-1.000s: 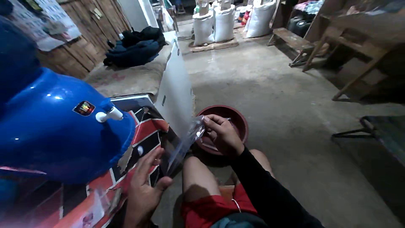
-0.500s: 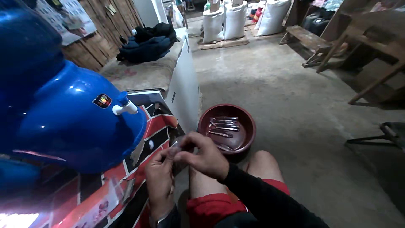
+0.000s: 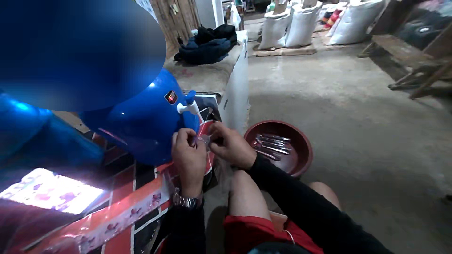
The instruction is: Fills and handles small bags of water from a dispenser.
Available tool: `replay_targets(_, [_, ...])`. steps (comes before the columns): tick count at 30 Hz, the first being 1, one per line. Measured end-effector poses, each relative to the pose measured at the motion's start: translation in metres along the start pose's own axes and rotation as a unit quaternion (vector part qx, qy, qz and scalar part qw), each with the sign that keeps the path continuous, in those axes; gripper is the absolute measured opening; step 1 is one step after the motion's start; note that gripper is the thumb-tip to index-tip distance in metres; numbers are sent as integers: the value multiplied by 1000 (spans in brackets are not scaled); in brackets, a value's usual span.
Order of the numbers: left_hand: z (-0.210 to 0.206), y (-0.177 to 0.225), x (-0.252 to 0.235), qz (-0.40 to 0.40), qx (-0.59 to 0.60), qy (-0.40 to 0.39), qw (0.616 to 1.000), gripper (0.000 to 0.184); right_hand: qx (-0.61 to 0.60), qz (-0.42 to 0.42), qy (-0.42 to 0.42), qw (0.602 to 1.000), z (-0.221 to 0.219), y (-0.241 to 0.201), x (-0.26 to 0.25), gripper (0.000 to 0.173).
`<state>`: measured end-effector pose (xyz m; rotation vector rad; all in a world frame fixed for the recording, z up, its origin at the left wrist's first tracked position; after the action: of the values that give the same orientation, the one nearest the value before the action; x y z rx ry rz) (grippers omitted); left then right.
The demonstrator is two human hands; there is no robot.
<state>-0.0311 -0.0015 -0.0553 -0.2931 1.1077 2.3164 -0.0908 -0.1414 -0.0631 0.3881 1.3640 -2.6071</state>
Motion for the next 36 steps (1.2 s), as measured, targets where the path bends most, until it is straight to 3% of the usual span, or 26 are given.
replay_targets(2, [0,5,-7,-11,-55,-40,998,13,-18,-23,5,1000,12,5,-18,38])
replay_targets(5, [-1,7,-23,19,-130,-135,982,21,-99,-74,-12,992,25,15,-48,43])
replay_targets(9, [3,10,-49,37,-187,-232,954,30,-256,-151,-50,953,35,35,-93,47])
replay_targets(12, [14,14,-65,4,-200,-275,941,36,-326,-169,-40,929,38,41,-114,42])
replay_targets(15, [32,21,-79,-57,-213,-309,925,26,-342,-166,-43,924,44,29,-122,35])
replay_targets(20, [55,39,-98,-99,-253,-325,906,22,-271,-114,-36,955,53,11,-116,32])
replay_targets(23, [58,46,-108,-106,-282,-299,905,28,-216,-28,-47,975,63,-2,-105,30])
replay_targets(27, [55,51,-110,-130,-310,-252,907,29,-122,80,-69,987,74,-18,-95,42])
replay_targets(31, [53,48,-109,-161,-320,-229,905,26,-57,83,-60,993,76,-23,-111,31])
replay_targets(36, [50,43,-100,-198,-290,-182,919,25,66,28,-37,997,72,-38,-137,41])
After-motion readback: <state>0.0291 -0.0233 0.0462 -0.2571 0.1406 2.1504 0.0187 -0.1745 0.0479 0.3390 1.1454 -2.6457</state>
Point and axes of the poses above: each hand's wrist, its own x-axis away from the middle knuckle, its own z-axis out of the back of the hand, y = z × x, the point moved 4 cm from there along -x, towards the middle knuckle, and after that the axes turned 12 degrees about -y, right-handed, at the moved point
